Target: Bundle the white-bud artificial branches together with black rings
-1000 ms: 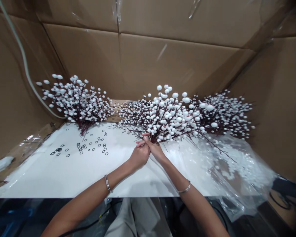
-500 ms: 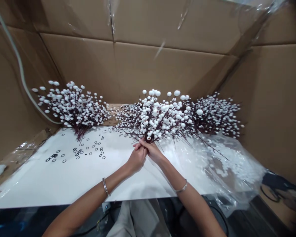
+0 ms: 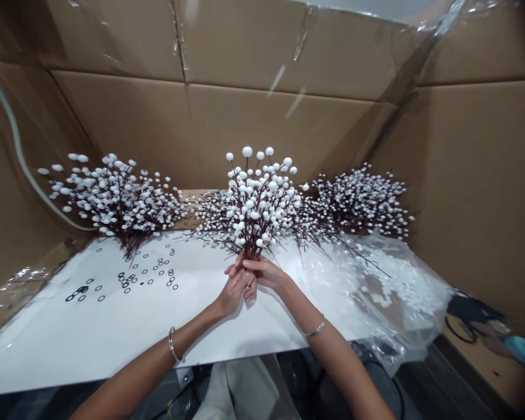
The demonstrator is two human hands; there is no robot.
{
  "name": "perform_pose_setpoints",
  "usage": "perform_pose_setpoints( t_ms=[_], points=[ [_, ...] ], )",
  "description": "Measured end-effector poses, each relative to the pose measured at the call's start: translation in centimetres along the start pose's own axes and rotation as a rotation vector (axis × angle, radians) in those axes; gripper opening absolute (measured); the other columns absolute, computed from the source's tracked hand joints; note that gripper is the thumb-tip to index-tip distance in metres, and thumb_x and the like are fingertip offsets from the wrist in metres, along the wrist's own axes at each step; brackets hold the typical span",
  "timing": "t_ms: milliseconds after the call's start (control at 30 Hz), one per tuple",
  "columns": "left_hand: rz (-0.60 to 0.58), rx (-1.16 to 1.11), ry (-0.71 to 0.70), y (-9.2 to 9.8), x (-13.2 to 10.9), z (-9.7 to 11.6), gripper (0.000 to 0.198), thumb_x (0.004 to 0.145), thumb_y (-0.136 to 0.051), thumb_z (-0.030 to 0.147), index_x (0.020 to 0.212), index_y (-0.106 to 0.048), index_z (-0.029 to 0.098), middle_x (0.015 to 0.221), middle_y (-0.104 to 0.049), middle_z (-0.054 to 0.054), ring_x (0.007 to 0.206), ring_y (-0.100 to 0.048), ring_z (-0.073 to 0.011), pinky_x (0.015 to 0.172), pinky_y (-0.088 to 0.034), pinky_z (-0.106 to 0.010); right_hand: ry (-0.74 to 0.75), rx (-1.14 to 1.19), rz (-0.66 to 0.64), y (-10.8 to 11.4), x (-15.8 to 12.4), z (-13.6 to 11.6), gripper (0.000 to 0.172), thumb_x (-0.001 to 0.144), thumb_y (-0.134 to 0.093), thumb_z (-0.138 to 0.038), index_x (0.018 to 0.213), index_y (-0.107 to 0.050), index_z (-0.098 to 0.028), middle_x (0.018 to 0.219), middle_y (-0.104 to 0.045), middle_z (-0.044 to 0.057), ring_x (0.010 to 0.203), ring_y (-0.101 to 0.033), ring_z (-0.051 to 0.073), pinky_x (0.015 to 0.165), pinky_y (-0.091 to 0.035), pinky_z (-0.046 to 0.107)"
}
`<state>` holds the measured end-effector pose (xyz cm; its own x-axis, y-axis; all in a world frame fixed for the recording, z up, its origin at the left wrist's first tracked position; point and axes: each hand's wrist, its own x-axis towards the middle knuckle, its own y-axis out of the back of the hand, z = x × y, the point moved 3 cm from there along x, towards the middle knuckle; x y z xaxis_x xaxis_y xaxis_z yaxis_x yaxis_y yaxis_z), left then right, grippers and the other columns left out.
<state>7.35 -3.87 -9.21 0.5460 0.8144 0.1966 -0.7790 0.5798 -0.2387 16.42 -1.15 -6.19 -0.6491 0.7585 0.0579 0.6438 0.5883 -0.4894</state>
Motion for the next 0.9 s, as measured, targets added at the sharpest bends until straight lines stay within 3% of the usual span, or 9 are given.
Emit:
perform_pose_setpoints(
  t_ms=[133, 233, 333, 467, 567, 633, 700, 767, 900],
  points=[
    [-0.055, -0.021, 0.012, -0.2, -0.2, -0.6, 0.054, 0.086, -0.051, 0.065, 0.059, -0.036, 0.021, 0.048, -0.035, 0.005, 0.043, -0.036, -0.0090, 0.045, -0.033, -0.026, -0.086, -0.149, -0.196, -0.6, -0.1, 0.2, 0.045, 0.074, -0.073, -0.058, 0.069, -0.067, -0.013, 0.095, -0.074, 0.015, 0.083, -0.068, 0.021, 0.074, -0.052, 0.030],
    [-0.123, -0.005, 0.039, -0.2, -0.5, -0.8, 0.055, 0.088, -0.050, 0.063, 0.055, -0.040, 0.020, 0.050, -0.039, 0.002, 0.046, -0.039, -0.0099, 0.048, -0.034, -0.028, -0.121, -0.224, -0.287, -1.0, -0.2, 0.3, 0.055, 0.081, -0.062, -0.066, 0.066, -0.069, -0.014, 0.100, -0.074, 0.016, 0.091, -0.068, 0.024, 0.082, -0.052, 0.033],
    [-0.158, -0.009, 0.056, -0.3, -0.6, -0.4, 0.057, 0.091, -0.045, 0.062, 0.053, -0.039, 0.020, 0.049, -0.036, 0.002, 0.046, -0.039, -0.0105, 0.050, -0.033, -0.029, -0.126, -0.212, -0.253, -1.0, -0.1, 0.5, 0.063, 0.083, -0.053, -0.072, 0.059, -0.066, -0.015, 0.103, -0.074, 0.016, 0.096, -0.068, 0.024, 0.086, -0.051, 0.036],
    [-0.148, -0.092, 0.079, -0.5, -0.1, -0.1, 0.057, 0.088, -0.048, 0.064, 0.053, -0.037, 0.020, 0.046, -0.033, 0.004, 0.040, -0.038, -0.0096, 0.045, -0.031, -0.027, -0.126, -0.191, -0.167, -0.4, 0.3, 0.9, 0.064, 0.084, -0.051, -0.072, 0.058, -0.064, -0.015, 0.106, -0.074, 0.016, 0.088, -0.070, 0.022, 0.078, -0.054, 0.033],
    [-0.118, -0.111, 0.125, -0.3, 0.5, -0.4, 0.057, 0.084, -0.050, 0.068, 0.056, -0.042, 0.019, 0.045, -0.045, 0.001, 0.040, -0.047, -0.0134, 0.044, -0.038, -0.028, -0.166, -0.200, -0.111, 0.5, 0.3, 1.1, 0.063, 0.086, -0.048, -0.071, 0.060, -0.063, -0.015, 0.109, -0.074, 0.016, 0.070, -0.071, 0.018, 0.054, -0.053, 0.026],
    [-0.105, -0.074, 0.156, -0.1, 0.7, -0.6, 0.058, 0.085, -0.048, 0.069, 0.060, -0.050, 0.017, 0.048, -0.055, -0.003, 0.046, -0.055, -0.0174, 0.051, -0.046, -0.032, -0.202, -0.217, -0.098, 0.9, 0.2, 1.2, 0.064, 0.087, -0.046, -0.072, 0.063, -0.063, -0.014, 0.111, -0.073, 0.016, 0.050, -0.066, 0.014, 0.037, -0.042, 0.021],
    [-0.097, -0.028, 0.166, 0.2, 0.7, -0.4, 0.057, 0.088, -0.047, 0.066, 0.067, -0.058, 0.014, 0.053, -0.062, -0.007, 0.054, -0.062, -0.0199, 0.060, -0.050, -0.034, -0.222, -0.239, -0.093, 1.2, 0.0, 1.1, 0.065, 0.087, -0.044, -0.072, 0.067, -0.064, -0.013, 0.111, -0.073, 0.016, 0.039, -0.061, 0.011, 0.032, -0.036, 0.021],
    [-0.112, 0.008, 0.175, 0.4, 0.6, -0.1, 0.056, 0.091, -0.044, 0.063, 0.075, -0.061, 0.012, 0.059, -0.067, -0.010, 0.060, -0.065, -0.0209, 0.065, -0.049, -0.034, -0.190, -0.256, -0.052, 1.2, 0.0, 0.9, 0.065, 0.088, -0.044, -0.072, 0.069, -0.064, -0.013, 0.104, -0.075, 0.016, 0.045, -0.064, 0.013, 0.037, -0.040, 0.020],
    [-0.227, 0.058, 0.267, 0.7, 0.1, 0.1, 0.063, 0.094, -0.037, 0.062, 0.078, -0.065, 0.009, 0.071, -0.072, -0.017, 0.063, -0.067, -0.0206, 0.066, -0.046, -0.031, -0.053, -0.211, 0.044, 1.2, 0.0, 0.0, 0.057, 0.087, -0.051, -0.068, 0.082, -0.067, -0.014, 0.078, -0.076, 0.012, 0.081, -0.073, 0.023, 0.058, -0.050, 0.024]
  ],
)
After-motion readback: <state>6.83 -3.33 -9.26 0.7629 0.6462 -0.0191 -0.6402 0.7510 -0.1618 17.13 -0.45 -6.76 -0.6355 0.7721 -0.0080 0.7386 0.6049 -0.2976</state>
